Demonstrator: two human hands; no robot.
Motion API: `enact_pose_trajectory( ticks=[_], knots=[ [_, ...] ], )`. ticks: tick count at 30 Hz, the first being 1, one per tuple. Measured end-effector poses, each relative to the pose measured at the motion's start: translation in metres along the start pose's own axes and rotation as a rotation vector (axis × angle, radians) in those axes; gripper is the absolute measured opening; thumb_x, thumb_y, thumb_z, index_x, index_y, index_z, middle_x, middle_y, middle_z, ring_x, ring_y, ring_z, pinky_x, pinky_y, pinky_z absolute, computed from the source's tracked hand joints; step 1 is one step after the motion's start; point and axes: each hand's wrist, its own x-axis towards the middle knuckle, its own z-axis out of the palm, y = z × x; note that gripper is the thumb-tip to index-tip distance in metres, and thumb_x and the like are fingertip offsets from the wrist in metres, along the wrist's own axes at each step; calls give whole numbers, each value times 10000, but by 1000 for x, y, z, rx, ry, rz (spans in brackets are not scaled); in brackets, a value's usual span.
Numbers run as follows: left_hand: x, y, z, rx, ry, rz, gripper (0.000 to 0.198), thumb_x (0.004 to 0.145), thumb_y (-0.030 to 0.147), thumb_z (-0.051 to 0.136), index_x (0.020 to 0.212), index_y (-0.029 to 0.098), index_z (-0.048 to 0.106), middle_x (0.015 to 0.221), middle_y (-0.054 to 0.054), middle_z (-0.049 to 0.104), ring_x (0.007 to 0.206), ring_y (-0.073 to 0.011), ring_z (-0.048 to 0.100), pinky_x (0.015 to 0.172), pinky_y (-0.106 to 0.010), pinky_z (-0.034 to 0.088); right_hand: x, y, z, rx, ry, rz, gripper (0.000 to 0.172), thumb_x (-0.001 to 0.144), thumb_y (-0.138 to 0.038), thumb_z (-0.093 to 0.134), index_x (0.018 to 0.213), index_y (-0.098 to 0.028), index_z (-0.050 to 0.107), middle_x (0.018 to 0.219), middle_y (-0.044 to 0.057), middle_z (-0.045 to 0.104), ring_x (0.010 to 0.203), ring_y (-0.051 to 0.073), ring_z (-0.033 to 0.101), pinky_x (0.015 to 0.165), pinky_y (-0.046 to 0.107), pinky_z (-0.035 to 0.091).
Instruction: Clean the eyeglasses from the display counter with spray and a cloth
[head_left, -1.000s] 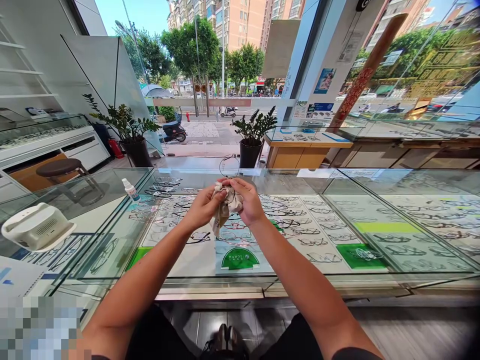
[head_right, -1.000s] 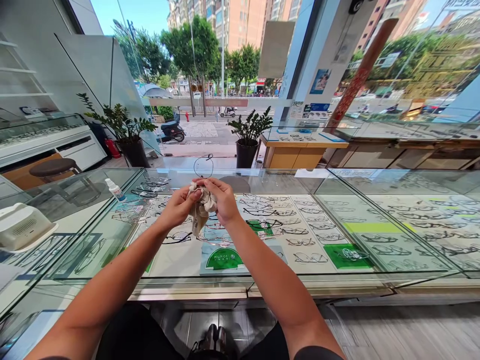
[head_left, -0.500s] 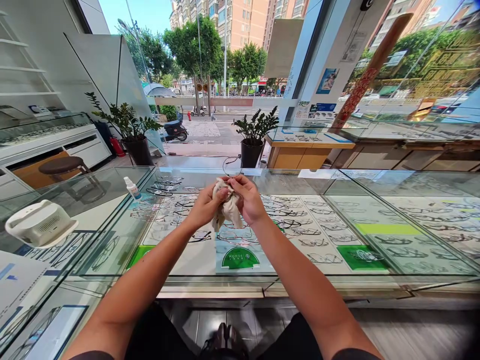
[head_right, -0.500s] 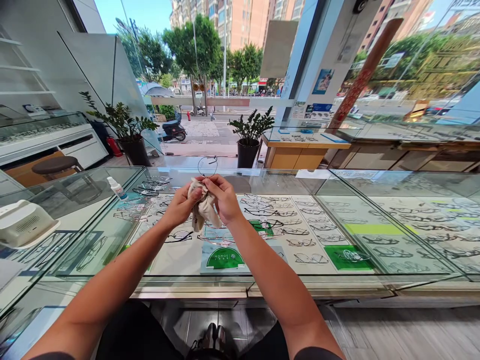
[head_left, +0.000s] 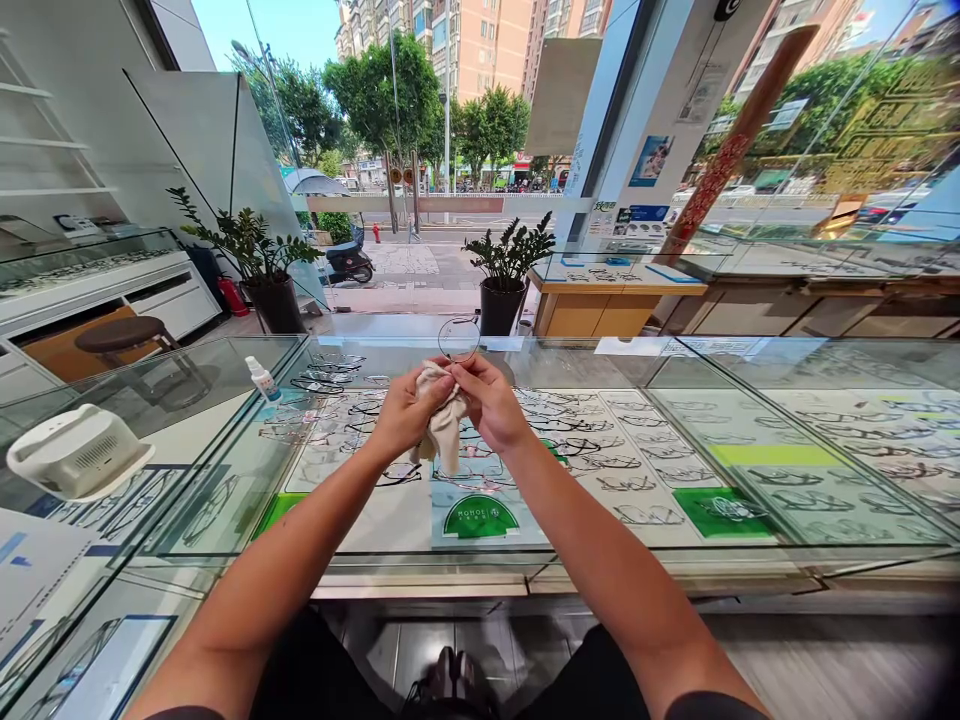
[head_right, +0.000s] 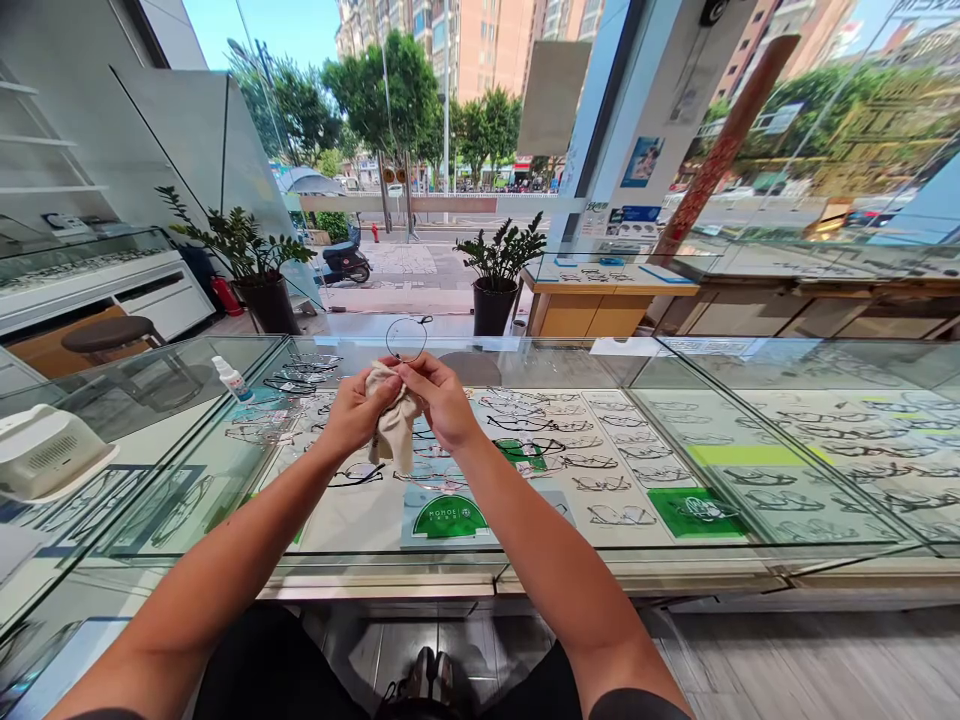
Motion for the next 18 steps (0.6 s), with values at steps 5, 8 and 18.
enact_pose_trajectory(
  ticks=[5,8,18],
  knots=[
    [4,0,-5,-99,-61,-60,655,825,791,777,939,147,746,752,-1,659,665,-124,537,638,-251,429,0,-5,-2,-27,39,-54,402,716,-556,975,842,-276,715,1137,34,849,1096,251,750,1017,418,610],
    [9,-1,-9,-123,-39,-108,669,806,816,775,837,151,711,698,6,640,627,-117,524,602,-246,410,2,-9,-10,-47,58,-124,339,775,-521,951,834,-274,727,1296,43,807,1322,263,678,1099,410,570],
    [19,4,-21,-185,129,-110,717,750,858,786,948,170,734,781,-34,753,827,-222,727,679,-290,536,2,-9,-13,-398,-89,-149,321,850,-566,872,793,-262,786,1371,74,677,1455,290,538,1237,431,424]
  ],
)
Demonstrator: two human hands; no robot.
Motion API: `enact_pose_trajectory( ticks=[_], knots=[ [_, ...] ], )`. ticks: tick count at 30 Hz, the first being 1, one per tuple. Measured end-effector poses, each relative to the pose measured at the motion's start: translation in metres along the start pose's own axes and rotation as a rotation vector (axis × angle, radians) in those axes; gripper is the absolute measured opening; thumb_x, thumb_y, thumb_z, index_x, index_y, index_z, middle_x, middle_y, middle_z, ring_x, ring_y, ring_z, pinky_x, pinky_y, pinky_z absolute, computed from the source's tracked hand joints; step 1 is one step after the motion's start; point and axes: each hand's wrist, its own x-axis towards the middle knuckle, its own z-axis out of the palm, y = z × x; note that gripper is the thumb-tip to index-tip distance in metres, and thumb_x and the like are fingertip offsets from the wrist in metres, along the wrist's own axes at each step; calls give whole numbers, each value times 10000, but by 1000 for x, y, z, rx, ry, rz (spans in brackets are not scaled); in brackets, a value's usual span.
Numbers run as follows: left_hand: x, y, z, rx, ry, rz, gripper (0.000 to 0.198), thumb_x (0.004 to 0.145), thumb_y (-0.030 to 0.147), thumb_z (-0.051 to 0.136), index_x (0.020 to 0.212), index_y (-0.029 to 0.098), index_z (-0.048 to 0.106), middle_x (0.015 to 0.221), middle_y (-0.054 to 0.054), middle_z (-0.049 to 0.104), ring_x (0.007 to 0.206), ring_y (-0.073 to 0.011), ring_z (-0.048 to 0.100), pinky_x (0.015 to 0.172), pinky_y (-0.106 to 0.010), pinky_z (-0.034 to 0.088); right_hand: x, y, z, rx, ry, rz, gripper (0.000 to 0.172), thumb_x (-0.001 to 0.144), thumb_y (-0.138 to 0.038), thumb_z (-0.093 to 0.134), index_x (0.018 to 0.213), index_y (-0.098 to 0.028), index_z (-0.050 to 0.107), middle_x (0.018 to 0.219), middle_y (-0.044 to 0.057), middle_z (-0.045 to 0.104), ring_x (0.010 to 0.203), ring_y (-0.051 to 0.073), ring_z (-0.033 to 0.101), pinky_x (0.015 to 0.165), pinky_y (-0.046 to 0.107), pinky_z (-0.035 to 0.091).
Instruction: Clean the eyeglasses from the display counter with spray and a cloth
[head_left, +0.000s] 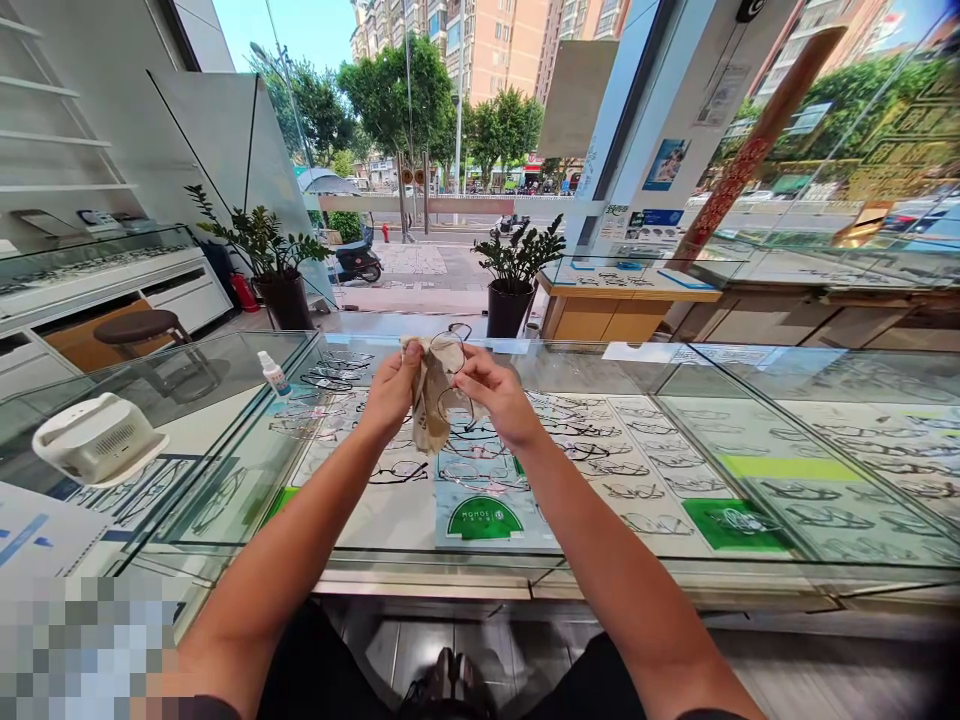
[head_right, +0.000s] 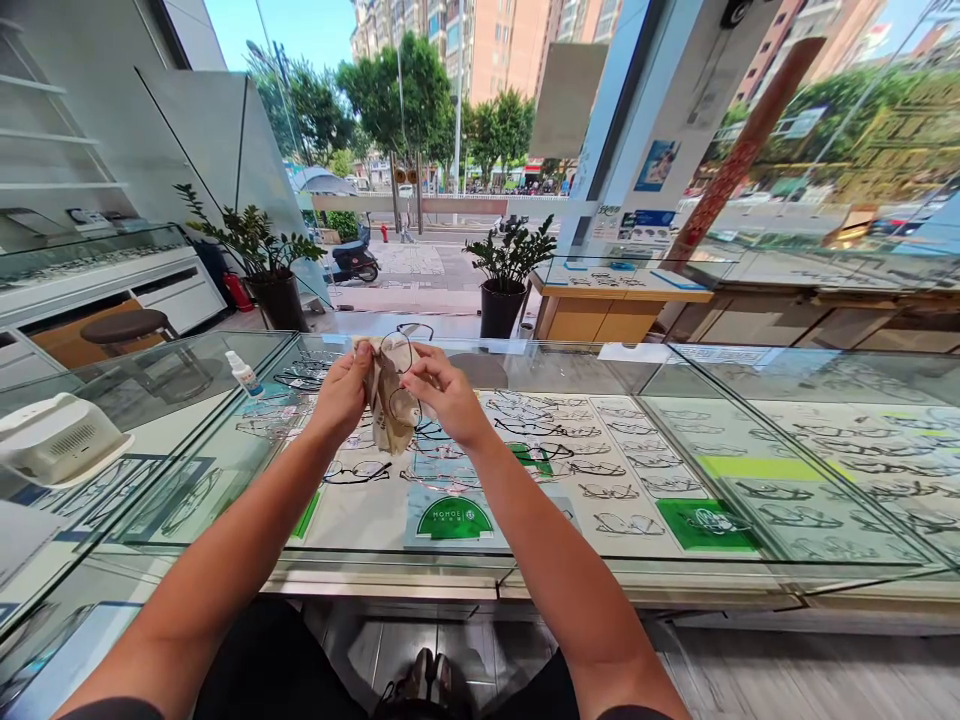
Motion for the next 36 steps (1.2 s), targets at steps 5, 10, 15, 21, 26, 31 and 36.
enact_pose_trajectory(
  ticks=[5,10,15,21,26,31,36],
  knots=[
    [0,1,-1,1,-8,9,742,780,891,726,949,169,755,811,-55,778,883,-248,748,701,-308,560,-2,8,5,-36,33,-18,294,869,-540,853,799,-264,776,1292,72,651,1321,275,590,1183,433,459],
    [4,-1,-3,-36,103,24,775,767,936,686,909,178,764,805,-64,788,931,-277,767,749,-337,588,-1,12,-1,-146,91,-78,245,917,-489,818,818,-269,778,1385,82,653,1463,292,527,1283,456,325],
    [4,0,-4,-13,57,-12,755,762,919,711,902,180,773,790,-59,781,894,-278,762,718,-337,587,-2,11,2,-226,123,-111,245,916,-487,815,818,-268,762,1354,81,656,1454,304,526,1273,462,318],
    [-1,1,0,-28,-117,0,661,748,754,870,988,148,756,801,-28,742,749,-163,668,687,-262,530,-1,11,5,-199,89,-100,287,906,-509,806,795,-257,724,968,23,584,972,224,571,1021,398,447],
    [-5,2,2,-38,-133,11,606,658,537,1011,1044,147,753,862,-26,763,734,-137,651,721,-250,539,1,15,1,-85,25,-18,342,888,-547,812,803,-232,708,956,8,566,919,194,530,899,355,434],
    [-8,2,5,-23,-72,31,562,631,497,1022,992,149,767,873,-35,772,710,-135,645,709,-255,540,0,14,-2,-48,-46,40,395,872,-591,824,814,-213,724,992,16,575,967,196,545,921,350,453],
    [-11,8,6,50,-32,82,537,606,515,1024,889,150,748,783,-11,731,651,-119,592,639,-240,501,-2,11,-2,68,-172,177,437,836,-595,868,1094,-249,798,1043,28,723,995,210,615,968,376,499]
  ],
)
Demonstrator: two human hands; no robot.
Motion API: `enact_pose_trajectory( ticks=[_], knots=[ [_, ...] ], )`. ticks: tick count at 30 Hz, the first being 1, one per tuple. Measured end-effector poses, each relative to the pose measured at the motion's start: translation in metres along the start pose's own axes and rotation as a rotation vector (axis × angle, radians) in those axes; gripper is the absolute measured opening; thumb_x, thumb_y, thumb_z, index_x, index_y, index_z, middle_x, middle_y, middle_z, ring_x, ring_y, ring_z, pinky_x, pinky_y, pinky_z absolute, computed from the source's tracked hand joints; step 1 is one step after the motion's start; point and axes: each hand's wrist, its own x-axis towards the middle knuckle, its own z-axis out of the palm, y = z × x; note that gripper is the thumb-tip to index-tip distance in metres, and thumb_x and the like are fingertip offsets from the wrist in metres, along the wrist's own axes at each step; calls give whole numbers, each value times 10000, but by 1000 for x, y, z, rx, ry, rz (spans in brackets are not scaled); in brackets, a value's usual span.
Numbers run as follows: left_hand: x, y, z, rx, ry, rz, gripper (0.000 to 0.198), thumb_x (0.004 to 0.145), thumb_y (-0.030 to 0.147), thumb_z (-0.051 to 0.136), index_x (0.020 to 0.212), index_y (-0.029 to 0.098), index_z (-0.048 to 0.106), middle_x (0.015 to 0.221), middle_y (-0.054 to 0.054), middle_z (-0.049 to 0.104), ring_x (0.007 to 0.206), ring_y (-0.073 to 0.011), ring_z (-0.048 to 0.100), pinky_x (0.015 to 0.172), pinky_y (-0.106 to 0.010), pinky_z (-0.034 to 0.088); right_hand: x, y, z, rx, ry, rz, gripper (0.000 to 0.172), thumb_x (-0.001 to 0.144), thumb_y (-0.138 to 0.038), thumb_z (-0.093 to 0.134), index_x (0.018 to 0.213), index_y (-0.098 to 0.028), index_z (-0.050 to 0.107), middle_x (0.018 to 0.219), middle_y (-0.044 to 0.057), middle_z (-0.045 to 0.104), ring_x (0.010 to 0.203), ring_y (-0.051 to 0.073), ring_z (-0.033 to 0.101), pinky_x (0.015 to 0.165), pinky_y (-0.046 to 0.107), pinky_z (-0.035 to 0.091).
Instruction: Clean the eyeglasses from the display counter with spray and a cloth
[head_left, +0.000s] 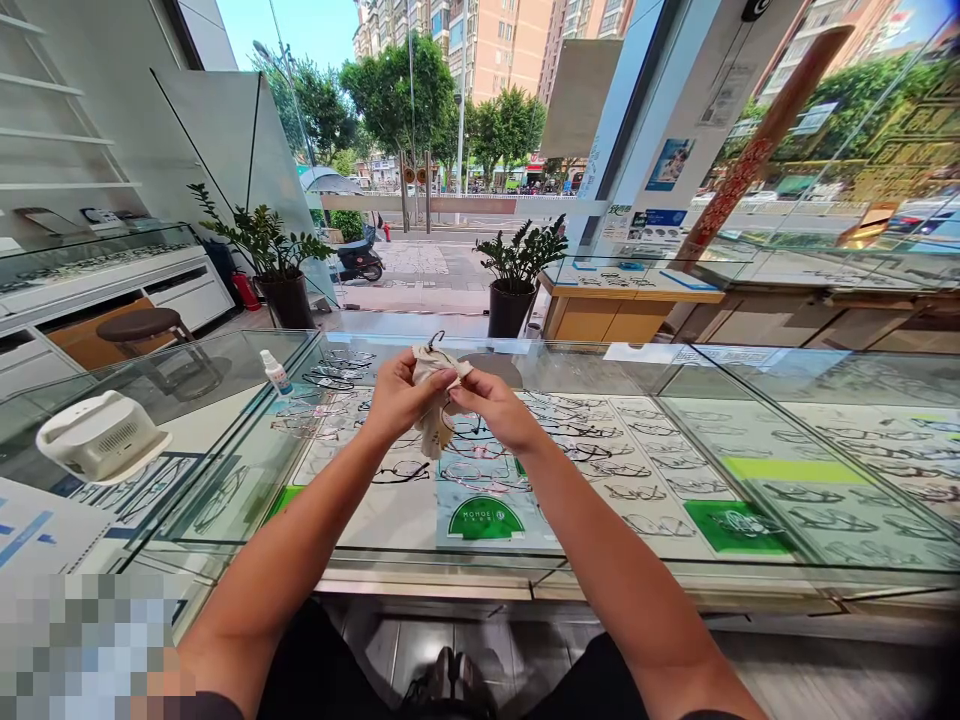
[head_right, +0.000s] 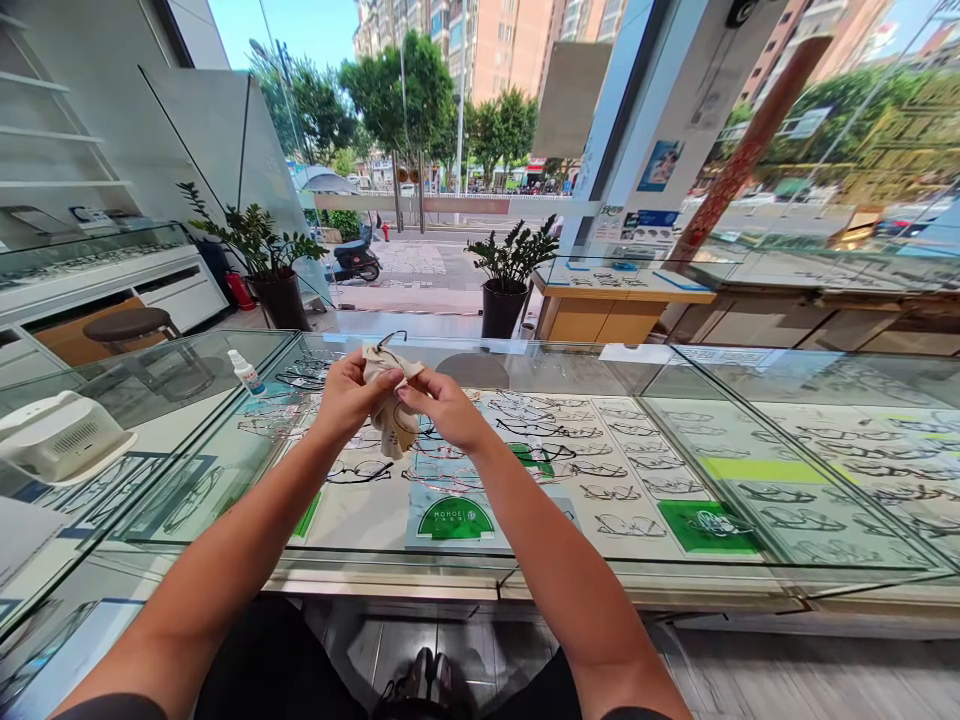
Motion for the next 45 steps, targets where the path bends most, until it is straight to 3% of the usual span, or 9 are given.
enact_pose_trajectory(
  ticks=[6,10,14,18,25,30,34,38,45],
  knots=[
    [1,3,-2,61,17,62,602,710,718,905,798,153,718,679,8,653,597,-108,523,600,-243,456,0,-1,3,67,-34,35,363,789,-523,915,938,-209,811,892,15,750,872,184,642,911,356,516],
    [8,2,-11,-24,-152,-49,621,753,753,861,811,157,697,678,-14,671,598,-134,574,590,-256,477,1,-3,0,171,42,95,306,735,-447,926,776,-192,762,753,-8,687,738,143,592,765,300,486],
    [12,1,-16,-83,-244,-93,570,713,629,954,922,156,716,765,-34,727,679,-151,652,677,-262,544,2,-7,-3,258,85,151,309,699,-420,937,763,-182,750,743,-8,674,682,119,567,664,267,446],
    [7,2,-9,-95,-194,-106,599,632,515,1029,999,160,715,822,-29,749,716,-145,669,700,-249,544,1,-4,1,293,89,155,337,684,-428,963,806,-183,767,776,-1,698,713,126,592,679,263,461],
    [6,-4,-2,-18,6,-8,621,685,715,925,842,159,698,690,11,660,581,-101,533,579,-236,440,0,3,10,266,34,178,342,684,-442,964,807,-186,772,800,12,719,758,148,624,725,284,497],
    [8,-2,-6,-70,-149,-67,625,753,756,862,853,166,685,696,-12,686,612,-147,609,625,-278,515,2,-5,-1,265,105,180,302,686,-390,937,805,-187,747,780,4,701,706,129,592,670,261,474],
    [6,1,-4,-98,-210,-71,589,729,613,952,1017,163,705,848,-36,758,753,-164,695,747,-275,568,3,-8,-7,283,125,181,318,665,-388,945,801,-184,742,763,-6,684,682,116,573,641,247,452],
    [2,-1,0,-65,-114,-58,601,663,565,998,1003,164,708,842,-20,744,706,-134,647,701,-250,539,2,-1,2,273,101,168,337,673,-420,955,797,-183,750,780,-3,695,721,127,592,684,259,464],
    [4,-5,0,60,92,101,598,809,759,804,784,178,667,669,15,598,603,-115,496,595,-258,419,1,9,14,271,78,130,337,717,-443,932,864,-196,755,832,10,704,797,159,616,791,304,500]
  ],
)
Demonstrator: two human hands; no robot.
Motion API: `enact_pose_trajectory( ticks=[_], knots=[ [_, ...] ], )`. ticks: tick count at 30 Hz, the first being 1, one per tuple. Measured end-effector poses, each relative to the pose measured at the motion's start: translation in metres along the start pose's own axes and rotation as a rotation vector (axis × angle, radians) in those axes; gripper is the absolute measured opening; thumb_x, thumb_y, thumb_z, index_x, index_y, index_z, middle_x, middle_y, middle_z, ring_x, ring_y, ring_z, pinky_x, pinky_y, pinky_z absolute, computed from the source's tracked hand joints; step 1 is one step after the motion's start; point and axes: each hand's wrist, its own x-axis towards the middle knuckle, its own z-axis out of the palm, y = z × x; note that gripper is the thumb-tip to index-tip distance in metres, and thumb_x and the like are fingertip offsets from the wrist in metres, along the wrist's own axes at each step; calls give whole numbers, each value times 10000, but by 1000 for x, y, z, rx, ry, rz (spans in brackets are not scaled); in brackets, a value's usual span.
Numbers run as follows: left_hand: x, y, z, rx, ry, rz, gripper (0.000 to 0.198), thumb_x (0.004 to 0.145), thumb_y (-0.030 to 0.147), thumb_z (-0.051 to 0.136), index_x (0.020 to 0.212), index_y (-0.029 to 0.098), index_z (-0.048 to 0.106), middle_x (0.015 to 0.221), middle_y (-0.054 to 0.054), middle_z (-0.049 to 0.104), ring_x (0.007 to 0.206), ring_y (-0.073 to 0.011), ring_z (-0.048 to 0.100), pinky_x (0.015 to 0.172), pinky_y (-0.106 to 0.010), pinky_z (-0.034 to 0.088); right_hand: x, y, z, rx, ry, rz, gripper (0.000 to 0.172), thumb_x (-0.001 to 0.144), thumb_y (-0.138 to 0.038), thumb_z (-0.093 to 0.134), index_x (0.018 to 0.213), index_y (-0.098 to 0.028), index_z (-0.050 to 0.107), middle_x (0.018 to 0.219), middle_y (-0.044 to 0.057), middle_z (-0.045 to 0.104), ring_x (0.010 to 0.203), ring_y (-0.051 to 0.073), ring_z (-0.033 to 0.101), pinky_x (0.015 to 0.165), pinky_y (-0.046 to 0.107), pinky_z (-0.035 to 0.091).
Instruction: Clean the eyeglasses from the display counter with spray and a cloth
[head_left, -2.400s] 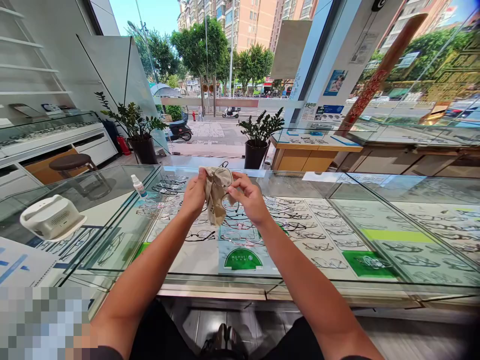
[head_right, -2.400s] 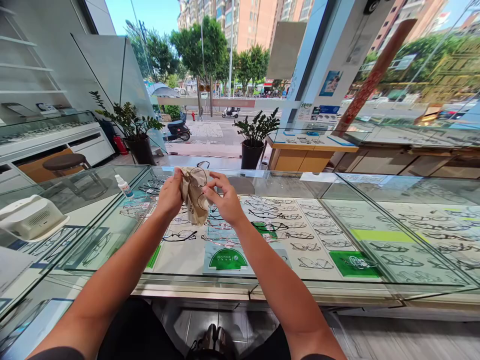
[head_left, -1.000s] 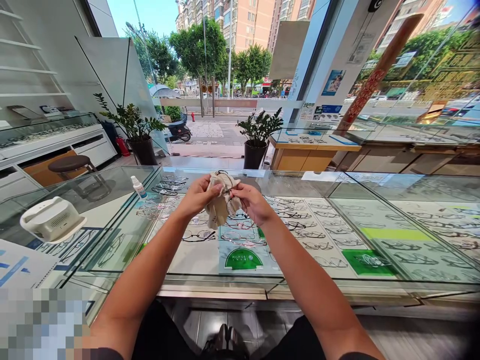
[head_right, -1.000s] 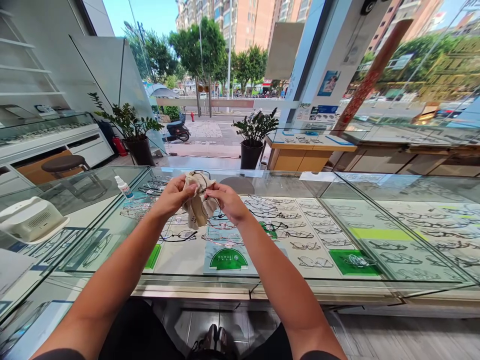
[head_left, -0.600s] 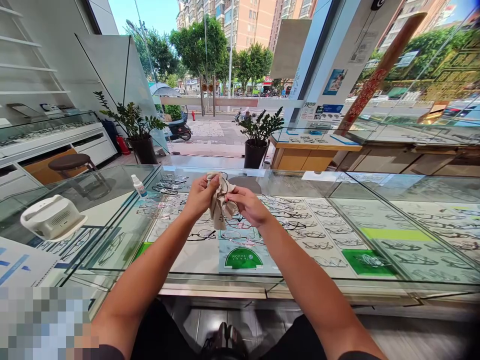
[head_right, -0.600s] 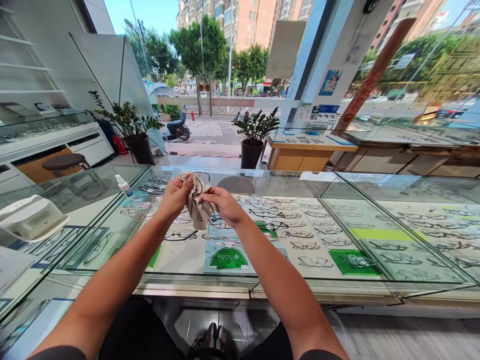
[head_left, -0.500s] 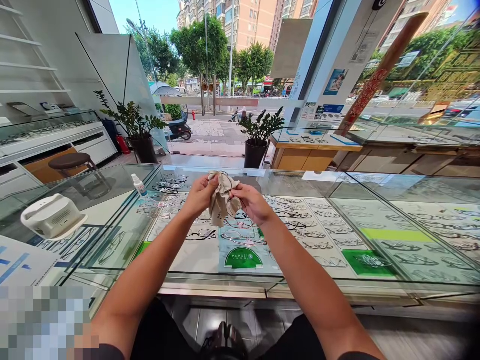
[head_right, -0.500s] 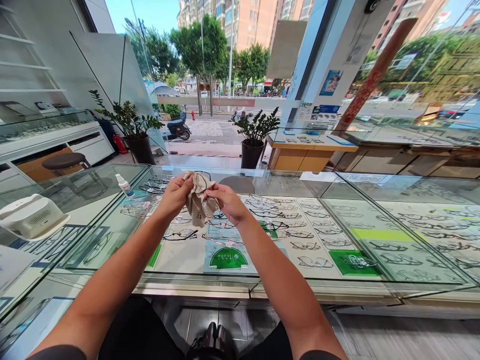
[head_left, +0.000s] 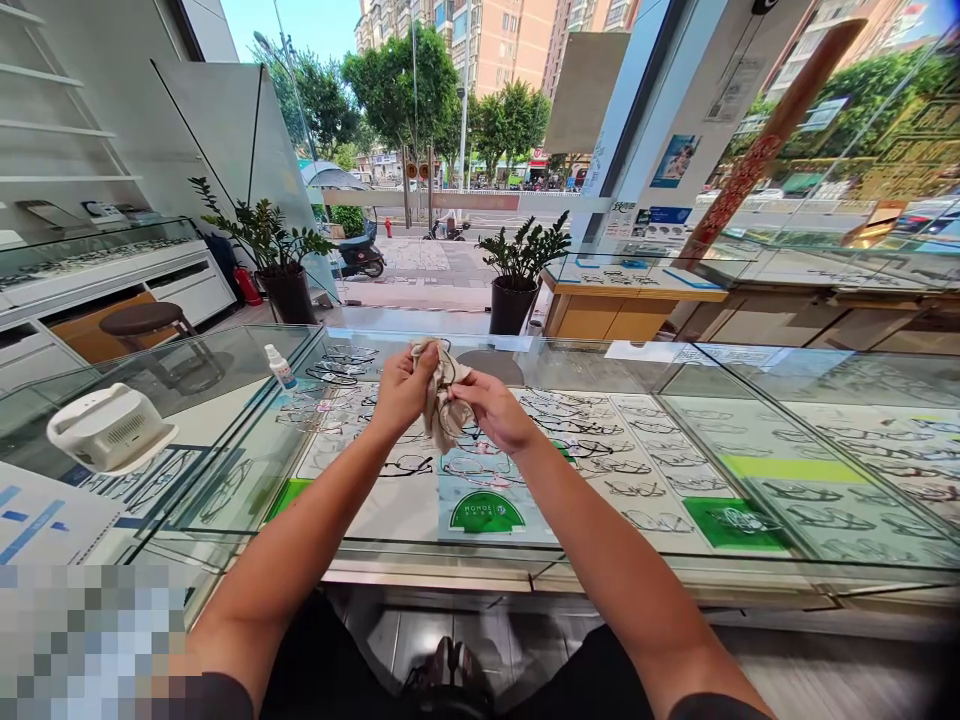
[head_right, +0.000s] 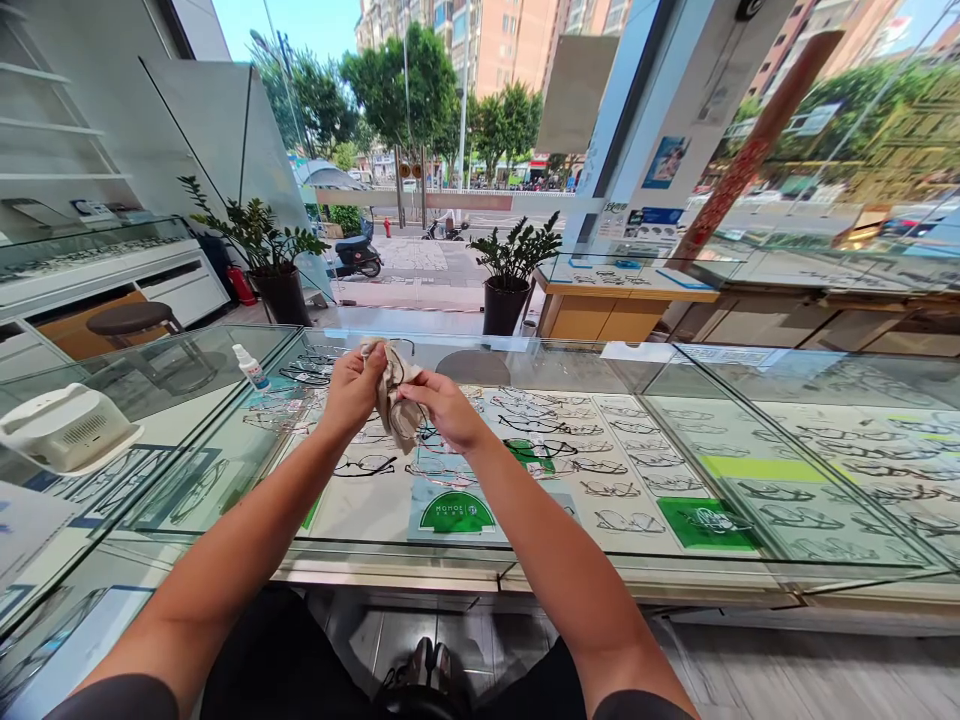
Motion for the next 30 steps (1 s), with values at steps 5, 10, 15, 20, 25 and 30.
enact_pose_trajectory(
  ticks=[5,10,15,20,25,30],
  knots=[
    [2,13,0,16,-43,-37,645,802,809,775,770,179,640,671,8,595,619,-128,493,604,-268,414,2,-6,-4,-17,49,-67,368,703,-474,943,844,-205,736,842,7,668,814,157,586,788,289,484],
    [4,27,-17,137,87,43,589,881,741,747,764,179,611,688,17,555,655,-120,460,631,-251,379,2,-11,-7,-13,50,-153,335,750,-487,892,784,-230,681,891,20,625,845,176,553,825,315,498],
    [5,51,-56,210,204,76,517,926,672,724,772,194,598,703,16,546,655,-128,449,631,-255,366,3,-15,-13,-9,67,-236,282,788,-459,873,778,-241,695,1152,72,692,1127,229,603,1104,381,478],
    [-5,74,-100,351,264,53,422,898,578,749,798,185,633,729,13,568,662,-129,459,648,-254,371,5,-16,-16,31,97,-204,298,748,-471,901,778,-238,718,1135,62,688,1122,228,626,1084,373,488],
    [-19,74,-150,574,358,-48,369,887,542,689,790,192,626,716,15,567,651,-146,460,627,-265,350,7,-13,-15,20,122,-178,291,733,-462,886,789,-237,711,1059,59,691,1099,229,640,953,348,506],
    [-36,66,-197,896,399,-211,370,892,540,595,784,189,642,707,-9,609,678,-182,503,644,-281,366,9,-12,-14,34,153,-149,260,707,-410,880,818,-226,734,1032,49,694,1037,201,635,762,291,438]
  ],
)
